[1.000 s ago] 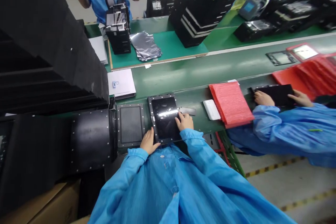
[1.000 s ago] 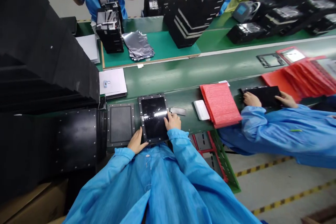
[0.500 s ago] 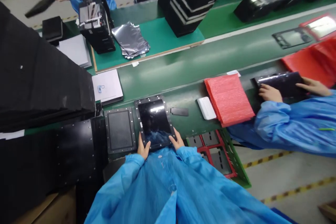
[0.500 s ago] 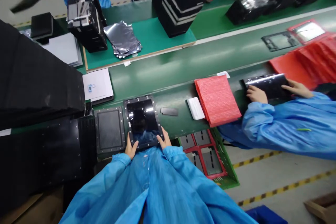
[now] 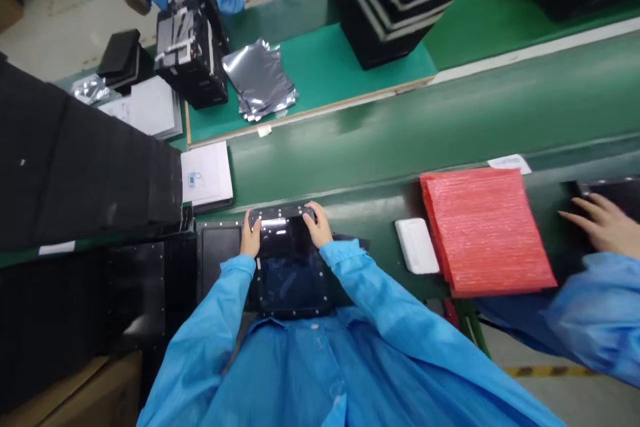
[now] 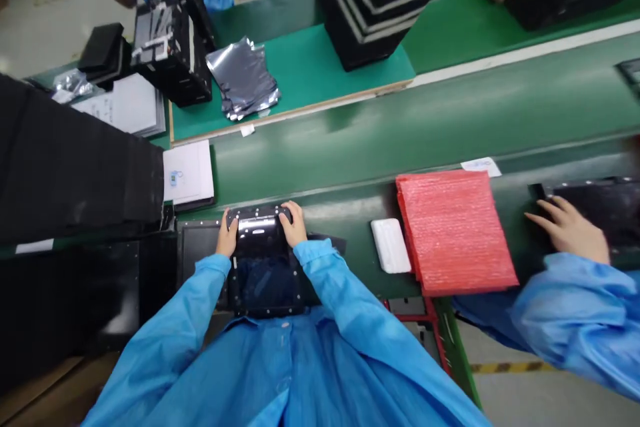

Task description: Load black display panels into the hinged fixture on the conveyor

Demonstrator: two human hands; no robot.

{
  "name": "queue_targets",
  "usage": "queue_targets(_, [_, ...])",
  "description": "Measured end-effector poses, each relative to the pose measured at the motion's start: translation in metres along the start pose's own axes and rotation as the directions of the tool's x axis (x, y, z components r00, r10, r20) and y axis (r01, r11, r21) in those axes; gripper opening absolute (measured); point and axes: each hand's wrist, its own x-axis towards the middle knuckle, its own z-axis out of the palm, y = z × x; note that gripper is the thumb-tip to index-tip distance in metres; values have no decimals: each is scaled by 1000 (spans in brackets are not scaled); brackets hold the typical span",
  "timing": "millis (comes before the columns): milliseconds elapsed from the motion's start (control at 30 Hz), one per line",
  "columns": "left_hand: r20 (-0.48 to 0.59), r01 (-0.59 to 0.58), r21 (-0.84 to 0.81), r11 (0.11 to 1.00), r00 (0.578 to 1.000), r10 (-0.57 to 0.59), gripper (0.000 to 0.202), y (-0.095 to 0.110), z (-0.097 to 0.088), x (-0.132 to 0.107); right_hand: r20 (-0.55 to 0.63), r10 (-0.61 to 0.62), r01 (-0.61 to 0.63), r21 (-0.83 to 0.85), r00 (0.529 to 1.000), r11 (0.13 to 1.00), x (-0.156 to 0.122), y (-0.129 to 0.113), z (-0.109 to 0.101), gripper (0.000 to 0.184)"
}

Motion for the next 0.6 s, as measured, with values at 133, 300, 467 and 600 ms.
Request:
queue_targets(133, [-7, -41, 288, 957, 999, 45, 56, 13, 0, -12, 9, -18, 18, -41, 1000, 999, 6, 3, 0, 33])
queue_targets(300, [423, -454, 461, 762, 868, 260, 52, 3, -7, -113, 44, -114, 120, -150, 992, 981, 14, -4, 1, 38])
queue_targets(467, [773, -855, 328, 401, 487, 406, 32, -51, -13, -185, 42, -260, 255, -396, 965, 882, 6, -21, -5, 38])
queue_targets(600, [804, -935, 225, 274, 337, 490, 34, -74, -12, -166, 245, -421, 485, -511, 873, 709, 3, -35, 1, 31])
